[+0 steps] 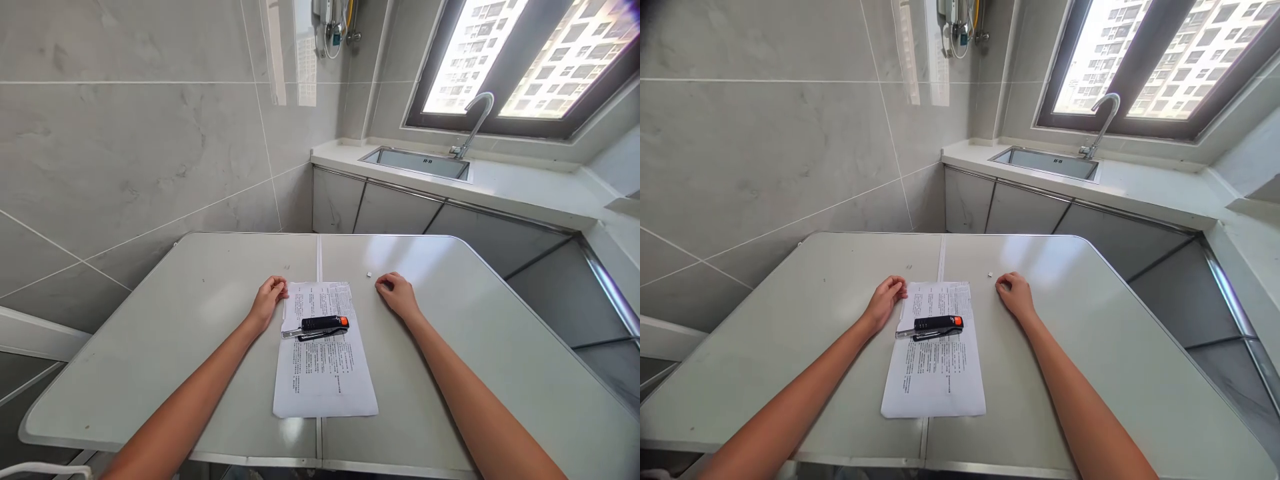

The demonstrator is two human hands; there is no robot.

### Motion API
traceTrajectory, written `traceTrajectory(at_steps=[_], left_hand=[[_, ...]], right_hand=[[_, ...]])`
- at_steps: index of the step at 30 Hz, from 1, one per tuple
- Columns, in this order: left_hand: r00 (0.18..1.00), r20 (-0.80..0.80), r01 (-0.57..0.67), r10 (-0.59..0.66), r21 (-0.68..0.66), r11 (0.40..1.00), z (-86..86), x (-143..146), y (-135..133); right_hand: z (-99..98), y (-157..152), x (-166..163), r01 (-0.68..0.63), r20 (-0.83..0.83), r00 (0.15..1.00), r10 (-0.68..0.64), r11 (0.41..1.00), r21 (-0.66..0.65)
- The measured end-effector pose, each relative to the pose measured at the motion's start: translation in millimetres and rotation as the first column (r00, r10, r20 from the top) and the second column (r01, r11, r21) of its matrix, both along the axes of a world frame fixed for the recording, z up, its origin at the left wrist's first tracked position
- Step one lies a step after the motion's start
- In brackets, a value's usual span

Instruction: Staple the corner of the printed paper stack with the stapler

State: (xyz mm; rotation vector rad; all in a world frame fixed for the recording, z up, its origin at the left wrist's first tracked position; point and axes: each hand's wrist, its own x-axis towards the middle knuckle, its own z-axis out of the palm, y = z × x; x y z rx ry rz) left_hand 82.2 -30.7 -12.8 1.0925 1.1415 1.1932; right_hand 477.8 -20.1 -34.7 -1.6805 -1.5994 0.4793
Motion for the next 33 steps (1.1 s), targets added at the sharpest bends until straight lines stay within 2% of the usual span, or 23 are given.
traceTrajectory(at_steps=[3,5,7,9,11,13,15,17,20,22,23,28,33], left_hand=[[0.968,-0.248,-0.069,0.048,-0.077,0.995,-0.4,-4.5,16.9],[0.868,-0.484,-0.106,0.112,0.040,0.994,1.9,-7.0,29.8],[0.718,-0.674,-0.022,0.173,0.227,0.974,3.6,-8.0,41.8],[0.588,-0.785,0.112,0.193,0.315,0.943,3.3,-7.2,51.1],[0.515,-0.837,0.201,0.183,0.325,0.924,1.5,-5.5,56.7],[0.496,-0.847,0.225,0.192,0.338,0.914,0.1,-4.2,57.9],[0.514,-0.831,0.204,0.211,0.357,0.912,0.7,-4.4,53.7],[0.569,-0.795,0.169,0.210,0.363,0.916,3.0,-6.4,44.0],[0.725,-0.660,0.062,0.196,0.346,0.936,6.4,-10.1,20.9],[0.827,-0.524,-0.056,0.206,0.289,0.956,7.4,-10.7,3.6],[0.863,-0.468,-0.076,0.193,0.257,0.963,7.7,-10.0,-4.2],[0.960,-0.271,0.018,0.065,0.294,0.956,13.7,-1.2,-23.7],[0.976,-0.192,0.147,-0.098,0.255,0.956,20.0,2.8,-24.9]], right_hand=[[-2.6,-4.3,-7.4,0.013,0.093,0.996,-0.019,0.998,0.065],[-3.2,-6.0,-10.5,0.016,0.106,0.994,-0.024,0.997,0.081],[-3.5,-7.8,-11.3,0.009,0.105,0.994,-0.019,0.995,0.095],[-3.7,-9.9,-10.4,-0.005,0.100,0.995,-0.006,0.994,0.111],[-4.1,-11.5,-9.0,-0.019,0.095,0.995,0.007,0.992,0.123],[-4.6,-12.1,-7.7,-0.026,0.092,0.996,0.015,0.991,0.129],[-4.7,-11.8,-7.0,-0.028,0.089,0.996,0.016,0.991,0.127],[-4.4,-11.3,-7.0,-0.028,0.088,0.996,0.018,0.992,0.124],[-3.1,-11.4,-8.1,-0.025,0.084,0.996,0.016,0.993,0.114],[-2.1,-12.2,-9.3,-0.022,0.090,0.996,0.013,0.994,0.103],[-1.7,-12.7,-9.9,-0.022,0.096,0.995,0.012,0.995,0.099],[-1.2,-15.8,-12.1,-0.042,0.147,0.989,0.022,0.990,0.137],[-2.3,-13.3,-14.0,-0.058,0.264,0.964,0.017,0.987,0.148]])
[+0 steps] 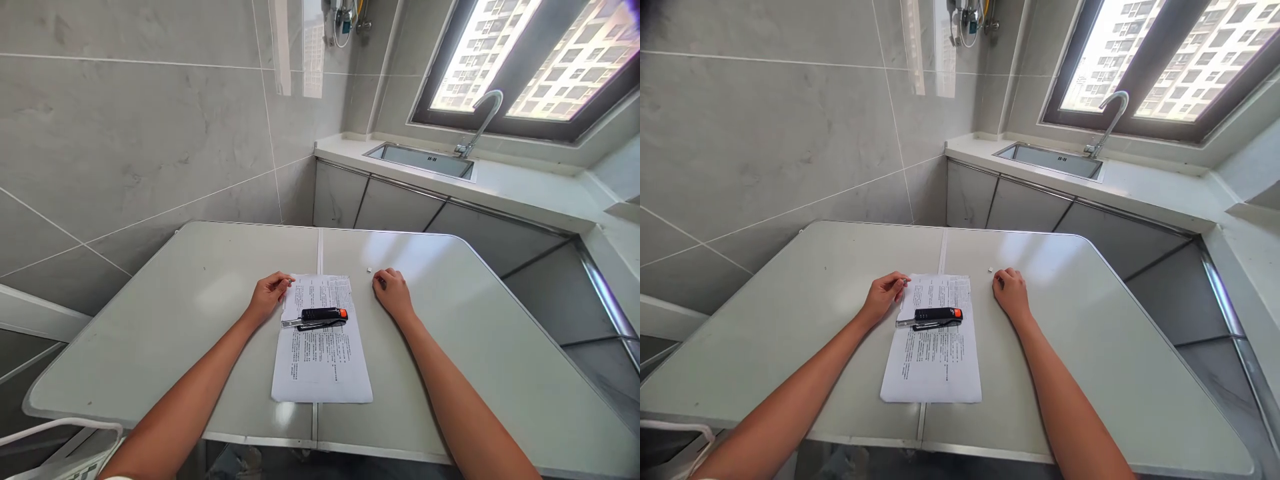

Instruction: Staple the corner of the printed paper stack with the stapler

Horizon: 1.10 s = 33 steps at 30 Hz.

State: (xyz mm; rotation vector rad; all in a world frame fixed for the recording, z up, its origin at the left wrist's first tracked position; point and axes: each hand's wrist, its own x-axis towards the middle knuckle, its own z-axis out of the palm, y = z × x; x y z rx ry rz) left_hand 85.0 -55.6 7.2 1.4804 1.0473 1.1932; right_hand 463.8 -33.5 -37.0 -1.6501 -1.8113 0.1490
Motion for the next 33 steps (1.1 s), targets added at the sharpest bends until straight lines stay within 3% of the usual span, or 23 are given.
traceTrajectory(at_steps=[4,6,8,10,11,13,15,17,20,24,28,33], left_hand=[[0.996,0.013,0.091,-0.091,-0.043,0.995,-0.1,2.9,-5.6],[0.995,0.014,0.102,-0.102,-0.053,0.993,-0.5,4.8,-7.8],[0.994,0.026,0.112,-0.110,-0.063,0.992,-0.9,6.2,-8.4],[0.992,0.042,0.122,-0.120,-0.064,0.990,-1.3,6.7,-7.9],[0.991,0.046,0.125,-0.122,-0.058,0.990,-1.5,6.6,-7.5],[0.992,0.042,0.125,-0.123,-0.042,0.991,-1.8,6.0,-6.9],[0.993,0.030,0.113,-0.112,-0.042,0.993,-2.2,5.3,-6.4],[0.996,0.017,0.089,-0.088,-0.054,0.995,-2.8,5.0,-5.9],[0.998,0.022,0.062,-0.061,-0.059,0.996,-3.5,5.5,-5.0],[0.998,0.040,0.050,-0.048,-0.036,0.998,-0.2,7.6,-7.0],[0.987,-0.133,0.100,-0.090,0.073,0.992,6.8,11.0,-14.5],[0.921,-0.355,0.262,-0.162,0.257,0.930,6.2,17.5,-19.1]], right_hand=[[3.8,3.9,-8.6,0.131,-0.035,0.990,-0.135,0.987,-0.092],[11.1,-0.1,-21.1,0.207,-0.164,0.959,-0.231,0.967,-0.151],[23.1,-10.6,-39.5,0.199,-0.317,0.922,-0.224,0.974,-0.111],[38.2,-26.2,-60.4,0.004,-0.394,0.919,0.010,0.999,0.033],[45.9,-34.7,-70.3,-0.202,-0.376,0.900,0.219,0.976,0.084],[58.7,-50.0,-86.8,-0.547,-0.290,0.782,0.552,0.830,0.107],[65.3,-60.6,-97.7,-0.713,-0.188,0.682,0.706,0.700,0.043],[65.3,-65.7,-103.3,-0.743,-0.102,0.669,0.737,0.669,-0.040],[58.9,-65.4,-104.4,-0.729,-0.043,0.684,0.728,0.680,-0.082],[52.5,-59.2,-99.7,-0.653,-0.071,0.753,0.654,0.756,0.035],[48.1,-54.5,-95.8,-0.550,-0.061,0.829,0.556,0.830,0.090],[40.5,-53.4,-95.2,-0.551,0.023,0.834,0.551,0.832,0.057]])
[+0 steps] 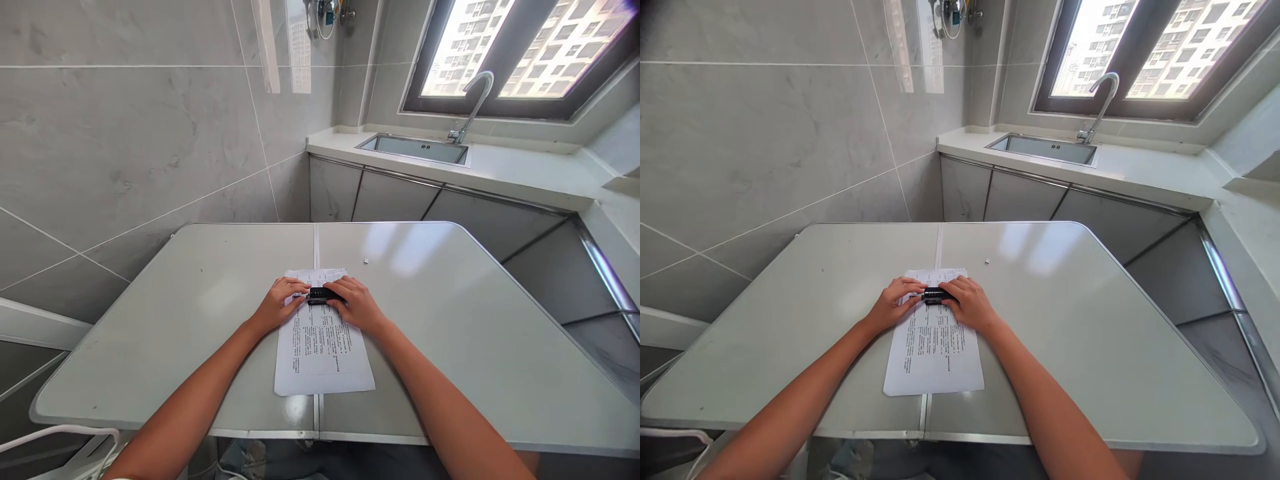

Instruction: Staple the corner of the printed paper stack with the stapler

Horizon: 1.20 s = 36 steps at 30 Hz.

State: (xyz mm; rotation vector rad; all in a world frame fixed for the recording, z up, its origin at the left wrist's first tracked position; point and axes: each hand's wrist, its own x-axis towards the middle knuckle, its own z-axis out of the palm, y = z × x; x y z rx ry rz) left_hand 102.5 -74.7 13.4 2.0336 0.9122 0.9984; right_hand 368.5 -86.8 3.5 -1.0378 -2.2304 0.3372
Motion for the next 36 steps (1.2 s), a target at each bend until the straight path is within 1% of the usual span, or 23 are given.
traceTrajectory(at_steps=[3,9,14,18,21,25,29,31,34,36], left_hand=[[0.995,-0.095,0.020,-0.013,0.067,0.998,-5.5,1.6,1.9],[0.985,-0.169,0.035,-0.019,0.090,0.995,-12.8,-0.8,5.1],[0.977,-0.210,-0.006,0.032,0.120,0.993,-14.6,-0.6,4.3],[0.957,-0.282,-0.010,0.066,0.195,0.981,-15.9,-0.6,3.7],[0.950,-0.309,0.043,0.045,0.273,0.961,-16.0,-4.5,5.8],[0.947,-0.322,0.139,-0.013,0.373,0.917,-12.0,-16.8,12.4],[0.943,-0.332,0.171,-0.039,0.379,0.910,-5.4,-25.7,16.4],[0.944,-0.328,0.174,-0.046,0.372,0.912,-3.5,-24.3,14.8],[0.948,-0.312,0.176,-0.057,0.369,0.912,-3.2,-16.0,8.0],[0.961,-0.273,0.133,-0.037,0.343,0.930,-3.9,-9.3,2.2]], right_hand=[[-1.4,-0.5,-0.6,-0.009,0.011,1.000,0.009,1.000,0.000],[-0.9,-0.9,-0.6,-0.002,0.001,1.000,0.002,1.000,-0.022],[-1.5,-0.8,0.0,0.001,-0.004,1.000,-0.001,1.000,-0.028],[-2.5,-1.1,-0.7,0.001,-0.024,1.000,-0.002,1.000,-0.031],[-3.2,-0.5,-1.1,0.003,-0.089,0.996,-0.007,0.999,-0.053],[-1.9,3.5,4.3,-0.007,-0.248,0.969,-0.018,0.995,-0.098],[2.5,8.7,17.4,-0.025,-0.334,0.942,-0.022,0.990,-0.136],[4.9,9.7,21.8,-0.050,-0.353,0.936,-0.003,0.989,-0.140],[7.8,7.8,19.9,-0.140,-0.346,0.934,0.085,0.980,-0.139],[9.1,4.8,13.2,-0.208,-0.333,0.930,0.155,0.969,-0.132]])
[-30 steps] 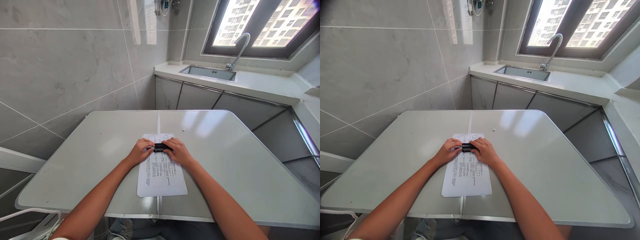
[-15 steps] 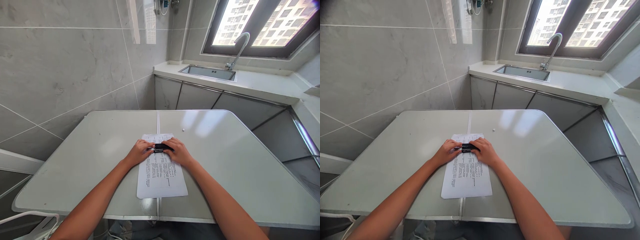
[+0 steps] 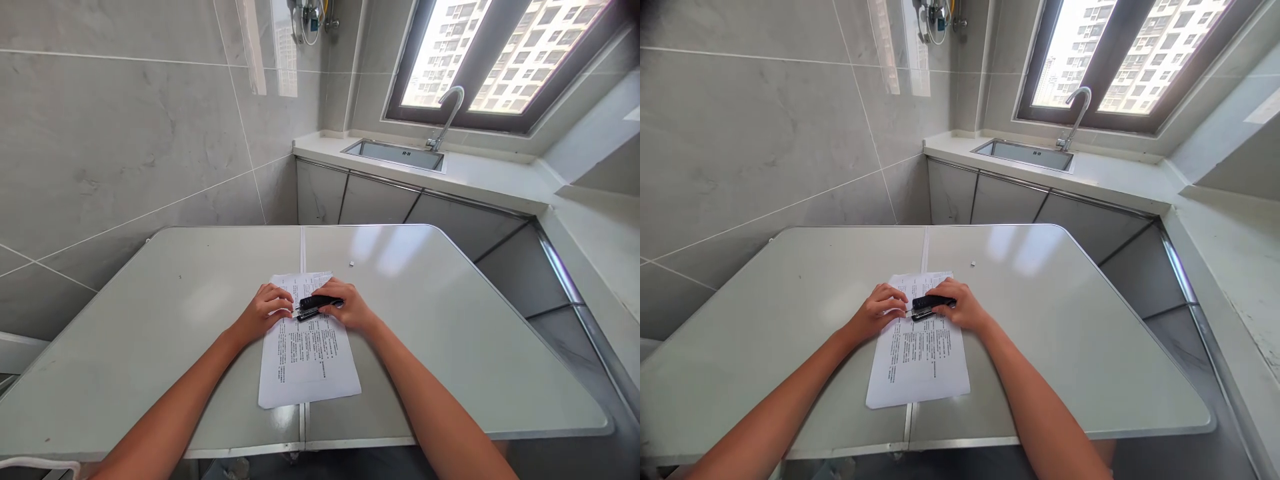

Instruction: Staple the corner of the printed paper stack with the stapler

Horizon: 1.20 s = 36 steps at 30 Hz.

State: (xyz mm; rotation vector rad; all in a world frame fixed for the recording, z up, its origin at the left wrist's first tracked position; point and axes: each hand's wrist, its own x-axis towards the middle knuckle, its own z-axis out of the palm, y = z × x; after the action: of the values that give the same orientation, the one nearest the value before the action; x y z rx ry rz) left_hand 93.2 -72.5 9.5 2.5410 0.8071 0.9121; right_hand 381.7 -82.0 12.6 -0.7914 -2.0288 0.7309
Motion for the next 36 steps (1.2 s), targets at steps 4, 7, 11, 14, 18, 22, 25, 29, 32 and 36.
traceTrajectory(at_steps=[4,7,11,14,18,22,25,29,32,36], left_hand=[[0.999,0.048,-0.023,0.024,-0.031,0.999,-2.4,9.1,-7.6],[0.999,0.043,0.001,-0.002,0.008,1.000,-3.3,11.4,-8.5],[0.990,0.069,-0.125,0.125,-0.004,0.992,-0.7,14.1,-8.8],[0.988,-0.148,0.043,-0.043,-0.001,0.999,1.1,17.3,-10.2],[0.934,-0.339,0.096,-0.110,-0.058,0.994,0.0,19.0,-10.2],[0.937,-0.348,0.007,-0.028,-0.061,0.998,0.4,16.6,-8.8],[0.943,-0.332,-0.027,0.014,-0.035,0.999,1.7,17.5,-10.7],[0.947,-0.319,0.027,-0.039,-0.042,0.999,-1.2,25.1,-17.7],[0.944,-0.316,0.086,-0.098,-0.053,0.995,-5.2,30.4,-22.4],[0.943,-0.317,0.084,-0.098,-0.058,0.995,-5.1,32.9,-26.2]], right_hand=[[1.6,-7.0,-16.5,-0.071,0.012,0.997,0.070,0.996,0.048],[4.7,-8.6,-19.3,-0.058,0.032,0.998,0.057,0.997,0.051],[13.6,-1.7,5.9,0.082,0.033,0.996,-0.081,0.996,-0.023],[18.2,6.6,45.2,0.203,0.037,0.979,-0.200,0.971,-0.126],[15.3,12.6,95.0,0.241,0.051,0.970,-0.236,0.932,-0.273],[11.0,11.9,111.5,0.166,0.114,0.985,-0.132,0.902,-0.398],[10.5,11.4,104.6,0.037,0.160,0.987,0.033,0.909,-0.414],[11.6,11.1,89.2,-0.038,0.223,0.967,0.120,0.940,-0.338],[13.0,9.6,80.6,-0.064,0.226,0.966,0.127,0.961,-0.268],[13.7,7.1,71.2,-0.085,0.238,0.962,0.130,0.978,-0.189]])
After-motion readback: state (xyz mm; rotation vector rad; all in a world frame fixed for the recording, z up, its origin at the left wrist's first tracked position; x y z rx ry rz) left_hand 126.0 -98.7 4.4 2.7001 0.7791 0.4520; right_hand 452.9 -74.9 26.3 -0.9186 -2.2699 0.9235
